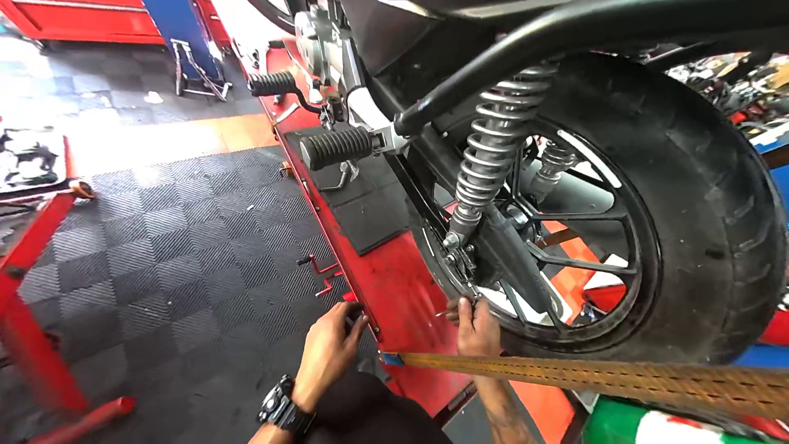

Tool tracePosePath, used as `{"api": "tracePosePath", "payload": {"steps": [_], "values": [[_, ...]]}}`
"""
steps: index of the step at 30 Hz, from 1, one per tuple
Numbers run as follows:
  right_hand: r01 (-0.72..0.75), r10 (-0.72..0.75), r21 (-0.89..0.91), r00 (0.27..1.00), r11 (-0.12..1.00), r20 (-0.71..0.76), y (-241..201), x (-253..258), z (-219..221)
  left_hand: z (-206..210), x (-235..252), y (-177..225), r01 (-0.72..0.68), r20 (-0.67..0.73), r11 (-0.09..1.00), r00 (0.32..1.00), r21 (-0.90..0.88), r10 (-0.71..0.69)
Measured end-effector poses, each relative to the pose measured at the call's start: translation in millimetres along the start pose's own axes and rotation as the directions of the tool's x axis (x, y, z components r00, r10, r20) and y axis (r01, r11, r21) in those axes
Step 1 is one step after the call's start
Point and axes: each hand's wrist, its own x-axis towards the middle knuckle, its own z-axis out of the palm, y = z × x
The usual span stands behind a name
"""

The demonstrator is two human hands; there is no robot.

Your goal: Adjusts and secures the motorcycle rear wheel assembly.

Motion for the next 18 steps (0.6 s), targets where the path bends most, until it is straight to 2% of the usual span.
{"api": "tracePosePath", "payload": {"steps": [1,3,8,13,15,18], "values": [[0.051,-0.068,-0.176,0.993,0.983,-0.095,5.6,1.9,1.9,1.8,1.8,3.2,0.004,0.017,1.0,1.0,-0.005,-0.004],[0.094,-0.147,-0.316,0.978,0.944,-0.149,8.3,4.8,1.2,5.1,5.5,9.7,0.032,0.063,0.999,0.998,-0.028,-0.03],[0.212,-0.239,-0.196,0.963,0.957,-0.123,13.4,6.5,3.8,12.4,14.4,11.7,0.042,0.13,0.996,0.991,-0.085,-0.031],[0.234,-0.244,-0.126,0.967,0.964,-0.069,8.7,15.4,2.1,13.2,23.9,8.8,0.061,0.147,0.985,0.988,-0.16,-0.037],[0.21,-0.224,-0.152,0.972,0.966,-0.076,8.4,14.1,2.1,13.8,33.6,11.5,0.087,0.164,0.974,0.985,-0.208,-0.053],[0.176,-0.201,-0.226,0.975,0.958,-0.09,4.5,15.6,0.4,11.3,69.2,22.5,0.072,0.114,0.953,0.993,-0.295,-0.04]]}}
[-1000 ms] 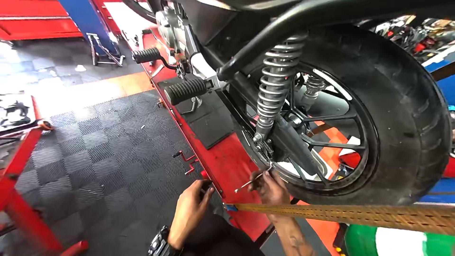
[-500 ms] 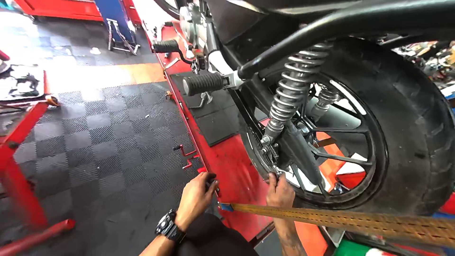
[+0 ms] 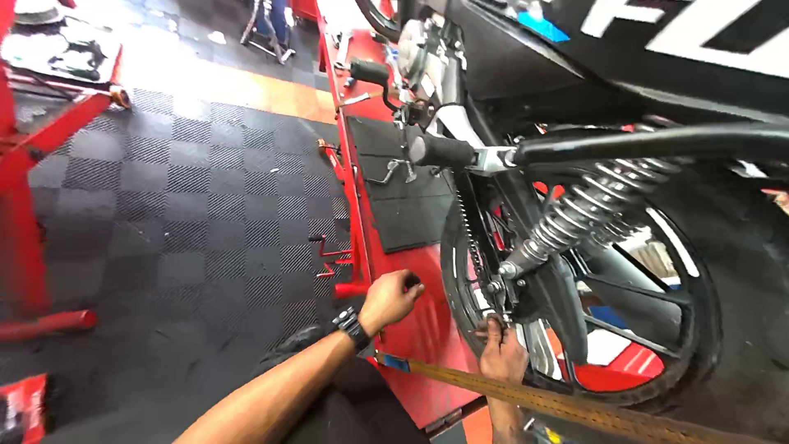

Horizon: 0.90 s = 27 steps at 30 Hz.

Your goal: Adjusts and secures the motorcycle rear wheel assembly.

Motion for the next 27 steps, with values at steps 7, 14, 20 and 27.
{"api": "tracePosePath", "payload": {"steps": [7,14,20,27], "values": [[-0.112,0.097,0.188,0.991,0.976,0.087,-17.8,-1.8,-1.2,-16.2,120.9,90.6,0.024,-0.07,0.808,0.994,-0.589,-0.08],[-0.252,0.206,0.351,0.965,0.902,0.165,-27.2,-7.4,-0.2,-16.3,159.4,118.3,0.103,-0.02,0.706,0.986,-0.701,-0.163],[-0.174,0.153,0.264,0.983,0.949,0.101,-15.4,-4.8,2.6,-11.4,156.9,116.5,0.051,-0.074,0.706,0.987,-0.707,-0.145],[-0.174,0.156,0.283,0.984,0.943,0.084,-14.0,-3.2,0.9,-10.4,158.9,115.5,0.054,-0.088,0.703,0.982,-0.709,-0.165]]}}
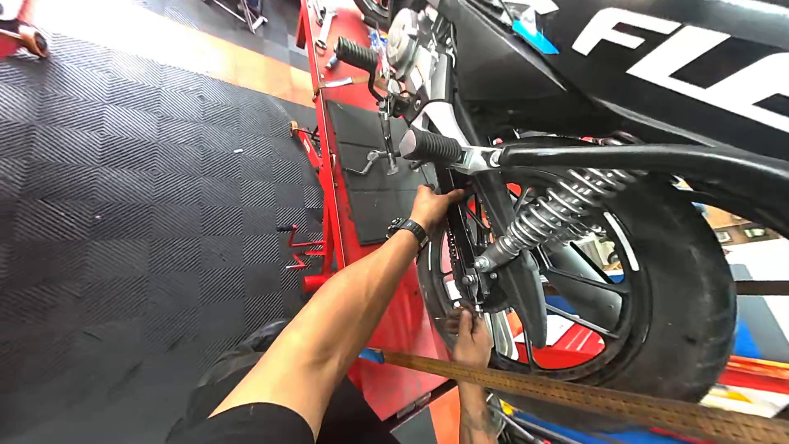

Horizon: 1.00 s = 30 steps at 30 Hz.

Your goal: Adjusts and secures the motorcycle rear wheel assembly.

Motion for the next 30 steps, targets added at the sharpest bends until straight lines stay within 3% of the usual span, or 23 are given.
{"api": "tracePosePath", "payload": {"steps": [7,11,15,20,23,26,29,30], "values": [[0.028,-0.026,-0.044,0.999,0.999,0.044,3.9,9.0,-4.4,0.5,-0.4,-0.1,0.025,0.004,1.0,1.0,-0.002,-0.025],[-0.004,0.001,0.038,0.997,0.999,0.075,0.3,7.8,-3.2,-1.1,2.1,-2.4,0.015,0.01,1.0,1.0,0.003,-0.015],[-0.018,0.018,-0.053,1.0,0.998,0.007,1.4,4.9,0.2,-2.6,3.7,-5.9,0.024,0.009,1.0,1.0,-0.003,-0.024],[0.006,-0.008,-0.033,0.998,0.999,-0.066,11.2,-15.9,0.8,0.8,6.7,-5.6,-0.033,-0.026,0.999,0.999,0.001,0.033],[-0.079,0.082,0.026,0.988,0.997,-0.131,19.1,-38.3,-1.9,2.3,6.4,-6.0,-0.022,-0.041,1.0,0.999,-0.002,0.021],[-0.135,0.177,0.193,0.959,0.972,-0.221,36.7,-65.2,-6.2,4.1,3.0,-1.0,0.015,-0.036,1.0,0.999,-0.012,-0.015],[-0.387,0.455,0.254,0.829,0.886,-0.326,22.1,-85.4,-25.7,8.3,6.6,-1.7,-0.043,-0.064,0.999,0.997,-0.032,0.041],[-0.415,0.475,0.233,0.792,0.88,-0.383,30.8,-92.5,-32.5,9.0,6.9,-3.2,-0.054,-0.068,0.998,0.996,-0.045,0.051]]}}
